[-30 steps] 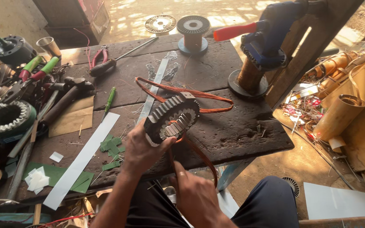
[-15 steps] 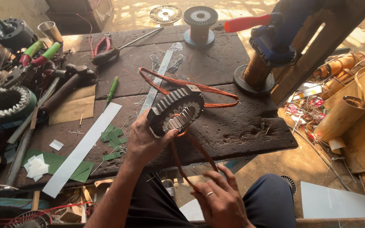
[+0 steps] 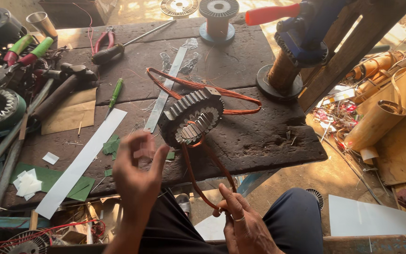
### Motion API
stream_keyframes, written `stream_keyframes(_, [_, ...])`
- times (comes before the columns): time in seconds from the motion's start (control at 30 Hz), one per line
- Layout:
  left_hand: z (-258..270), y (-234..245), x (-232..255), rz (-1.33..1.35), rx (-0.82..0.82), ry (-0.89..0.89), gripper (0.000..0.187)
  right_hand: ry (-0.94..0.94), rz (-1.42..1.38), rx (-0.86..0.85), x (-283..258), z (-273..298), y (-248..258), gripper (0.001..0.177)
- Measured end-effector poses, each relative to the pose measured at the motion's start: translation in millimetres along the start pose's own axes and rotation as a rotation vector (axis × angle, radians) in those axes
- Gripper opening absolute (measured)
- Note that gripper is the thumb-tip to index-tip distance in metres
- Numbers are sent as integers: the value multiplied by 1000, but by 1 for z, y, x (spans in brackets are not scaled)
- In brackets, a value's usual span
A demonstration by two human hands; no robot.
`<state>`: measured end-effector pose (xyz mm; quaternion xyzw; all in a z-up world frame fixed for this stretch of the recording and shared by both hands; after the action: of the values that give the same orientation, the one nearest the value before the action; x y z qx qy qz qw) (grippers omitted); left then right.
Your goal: The person winds copper wire around a motor stator core, inserting small green insulating pieces between layers. The person rotates the stator and adjusts the wire placement by hand throughout the process.
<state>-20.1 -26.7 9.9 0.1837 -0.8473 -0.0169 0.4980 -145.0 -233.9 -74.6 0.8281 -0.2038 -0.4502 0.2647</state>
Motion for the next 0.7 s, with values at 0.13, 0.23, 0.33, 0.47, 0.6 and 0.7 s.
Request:
stream_keyframes(0.13, [62,-18,-18,137,-268,387,30,3,4,42,-6,-1,0,91])
stream_keyframes(0.23, [100,-40,-30,126,-511,633,45,21,3,37,-4,-1,-1,91])
stream_keyframes(0.33, [112,-53,-31,65,-659,663,49,22,15,22,-3,-1,1,93])
stream_keyframes(0.47, [120,-63,-34,168,-720,800,37,-22,7,23,3,2,-2,93])
stream_keyframes(0.6, [118,-66,-40,85,-757,821,24,-15,35,29,8,7,-7,90])
stream_keyframes(0.7, [119,-68,-41,87,-815,825,19,-39,11,7,13,6,-10,91])
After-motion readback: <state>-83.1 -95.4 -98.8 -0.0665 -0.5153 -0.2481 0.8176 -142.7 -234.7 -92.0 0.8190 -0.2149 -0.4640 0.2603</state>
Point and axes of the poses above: each hand's wrist, its own z-axis away from the middle knuckle, its own y-axis out of the back of the hand, x = y × z, the point moved 7 cm from there along -z, towards the middle knuckle, and after that the axes turned 4 degrees about y, right-handed, at the moved point
